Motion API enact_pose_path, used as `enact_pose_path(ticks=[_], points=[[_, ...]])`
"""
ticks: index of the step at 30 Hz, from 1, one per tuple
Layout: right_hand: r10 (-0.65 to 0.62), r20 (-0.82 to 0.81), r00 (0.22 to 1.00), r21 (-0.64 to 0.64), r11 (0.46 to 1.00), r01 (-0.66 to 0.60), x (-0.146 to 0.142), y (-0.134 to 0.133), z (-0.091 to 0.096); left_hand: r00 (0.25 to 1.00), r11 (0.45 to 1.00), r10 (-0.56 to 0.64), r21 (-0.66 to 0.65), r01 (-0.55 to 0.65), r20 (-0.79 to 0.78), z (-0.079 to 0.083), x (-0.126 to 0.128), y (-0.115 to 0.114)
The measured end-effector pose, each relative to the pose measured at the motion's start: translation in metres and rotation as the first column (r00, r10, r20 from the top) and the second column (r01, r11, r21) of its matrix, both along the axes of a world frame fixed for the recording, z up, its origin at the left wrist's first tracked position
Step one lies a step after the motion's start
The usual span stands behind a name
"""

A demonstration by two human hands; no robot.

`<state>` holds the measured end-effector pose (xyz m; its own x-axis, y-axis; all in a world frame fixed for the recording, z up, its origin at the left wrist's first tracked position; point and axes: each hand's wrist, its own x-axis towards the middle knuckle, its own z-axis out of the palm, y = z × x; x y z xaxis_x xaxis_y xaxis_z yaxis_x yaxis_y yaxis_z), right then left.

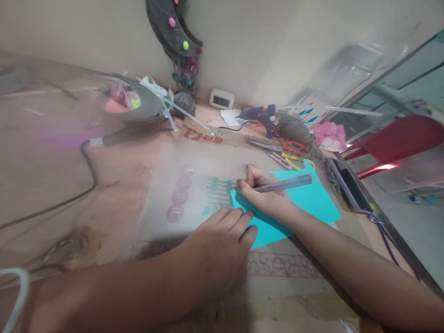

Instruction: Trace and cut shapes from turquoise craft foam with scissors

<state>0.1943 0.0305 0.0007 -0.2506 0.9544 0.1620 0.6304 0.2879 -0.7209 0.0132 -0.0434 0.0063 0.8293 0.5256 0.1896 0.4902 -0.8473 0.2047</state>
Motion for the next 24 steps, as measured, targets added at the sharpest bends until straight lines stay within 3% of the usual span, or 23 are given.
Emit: enact_pose_path(ticks=[5,11,24], points=[[-0.049,-0.055,0.997,-0.014,0.999,0.048,0.0050,0.0004,-0.0044,0.999,0.999,-0.003,0.043,0.002,0.035,-0.0026,-0.0006,0.0012],[-0.016,-0.064,0.998,-0.024,1.000,0.015,0.0046,-0.0001,-0.0030,0.999,0.999,-0.008,0.032,0.007,0.040,-0.0017,-0.0015,0.0004],[-0.025,-0.012,1.000,0.015,1.000,0.025,0.0076,0.0013,-0.0077,0.999,1.000,-0.007,0.018,0.007,0.039,-0.0034,-0.0019,0.0002]])
